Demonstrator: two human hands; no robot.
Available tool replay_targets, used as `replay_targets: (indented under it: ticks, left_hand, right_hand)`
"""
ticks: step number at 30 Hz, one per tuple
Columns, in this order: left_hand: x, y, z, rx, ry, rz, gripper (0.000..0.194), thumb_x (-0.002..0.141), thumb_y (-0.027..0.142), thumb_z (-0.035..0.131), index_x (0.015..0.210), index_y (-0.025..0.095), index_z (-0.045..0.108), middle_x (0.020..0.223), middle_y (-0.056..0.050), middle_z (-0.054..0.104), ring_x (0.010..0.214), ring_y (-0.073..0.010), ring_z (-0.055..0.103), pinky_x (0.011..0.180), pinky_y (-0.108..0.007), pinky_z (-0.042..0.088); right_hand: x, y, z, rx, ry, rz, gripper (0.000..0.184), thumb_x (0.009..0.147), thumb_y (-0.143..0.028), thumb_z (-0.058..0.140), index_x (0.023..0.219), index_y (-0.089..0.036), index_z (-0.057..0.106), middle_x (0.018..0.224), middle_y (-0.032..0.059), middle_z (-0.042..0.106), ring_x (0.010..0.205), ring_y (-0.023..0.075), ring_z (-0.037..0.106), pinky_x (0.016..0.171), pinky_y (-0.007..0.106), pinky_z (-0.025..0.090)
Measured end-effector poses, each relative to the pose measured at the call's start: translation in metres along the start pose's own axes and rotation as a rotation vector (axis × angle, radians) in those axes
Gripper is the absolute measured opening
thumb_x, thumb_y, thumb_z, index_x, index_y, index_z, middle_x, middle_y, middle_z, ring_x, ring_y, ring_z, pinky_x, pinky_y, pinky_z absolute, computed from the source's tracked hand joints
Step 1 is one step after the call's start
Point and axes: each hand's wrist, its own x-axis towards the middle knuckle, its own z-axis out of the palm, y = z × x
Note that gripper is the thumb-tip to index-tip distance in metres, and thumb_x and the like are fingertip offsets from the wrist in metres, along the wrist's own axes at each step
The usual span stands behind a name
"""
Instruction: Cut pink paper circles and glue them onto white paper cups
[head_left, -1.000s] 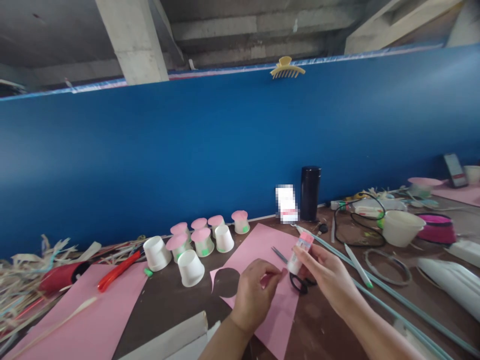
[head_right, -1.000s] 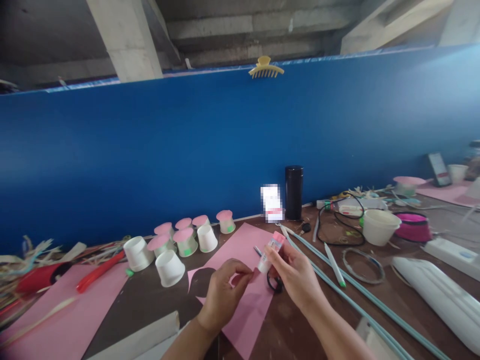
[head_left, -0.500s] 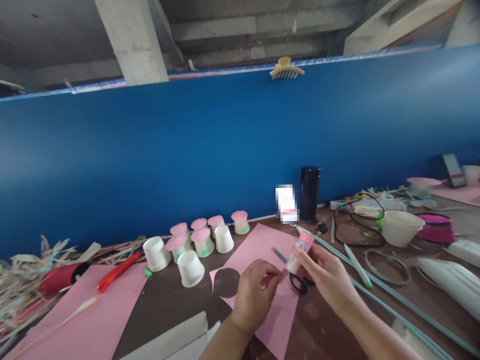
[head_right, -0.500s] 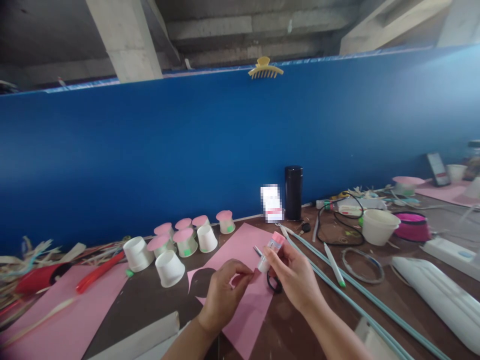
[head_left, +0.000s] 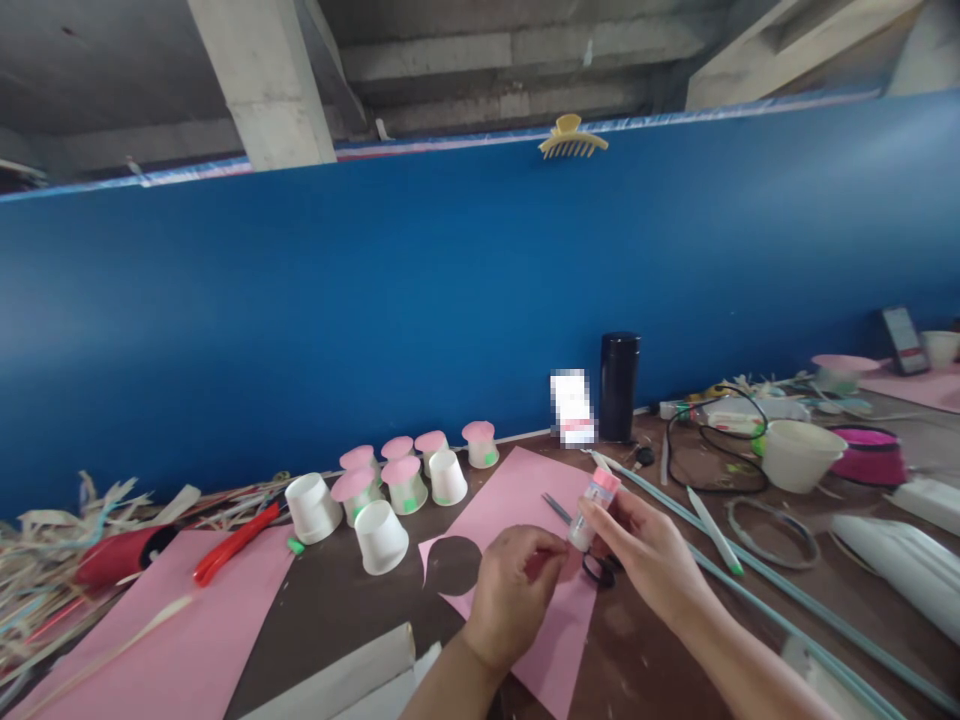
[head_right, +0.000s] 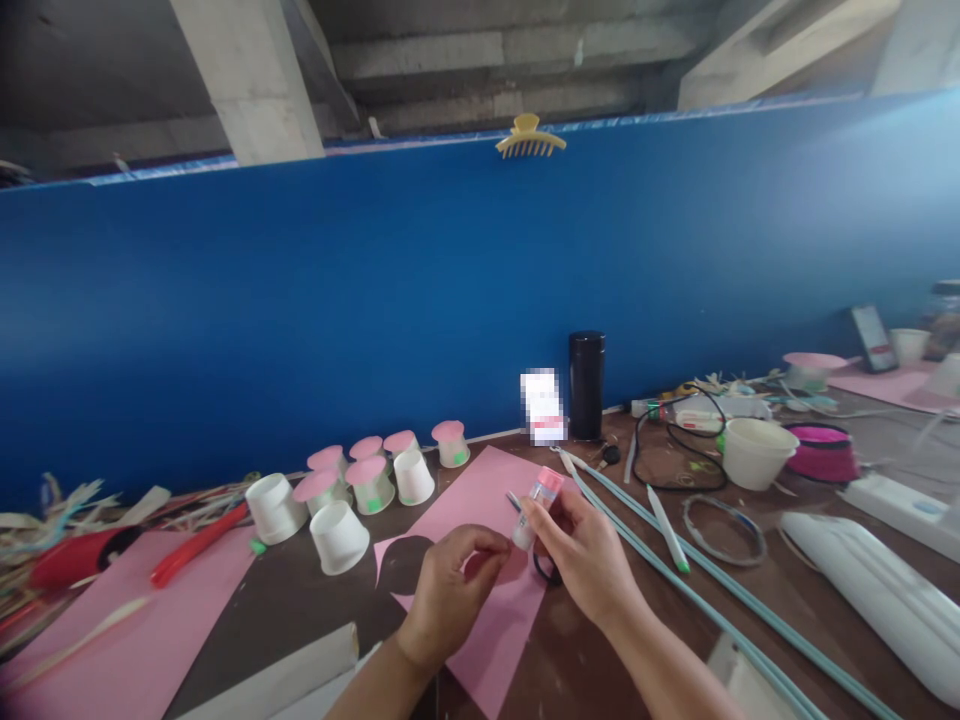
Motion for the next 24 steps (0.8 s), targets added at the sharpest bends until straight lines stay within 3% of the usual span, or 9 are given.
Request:
replay_targets:
  ticks: [11,24]
  left_hand:
    - [-0.0006,0.0023,-0.0008,0.023,-0.016,0.011,0.008,0.08,0.016,0.06,0.082,0.021,0.066,0.083,-0.002,0.068,0.079,-0.0152,0.06,0.072,-0.024,0.045]
    - [-0.0016,-0.0003,0.0014,0.041,0.007,0.074,0.009,0.078,0.013,0.061,0.079,0.021,0.065,0.081,0.0,0.068,0.078,-0.0144,0.06,0.073,-0.024,0.046]
  right_hand:
    - [0.0016,0.0061,-0.0015,0.049,0.047,-0.067,0.029,0.079,-0.047,0.059,0.076,-0.018,0.061,0.062,-0.0006,0.062,0.054,0.0138,0.053,0.05,0.023,0.041]
    - [-0.0023,0.0018,0.0014,-0.182,0.079,-0.102,0.027,0.078,-0.046,0.058,0.075,-0.02,0.059,0.06,-0.0015,0.061,0.054,0.015,0.053,0.05,0.024,0.04]
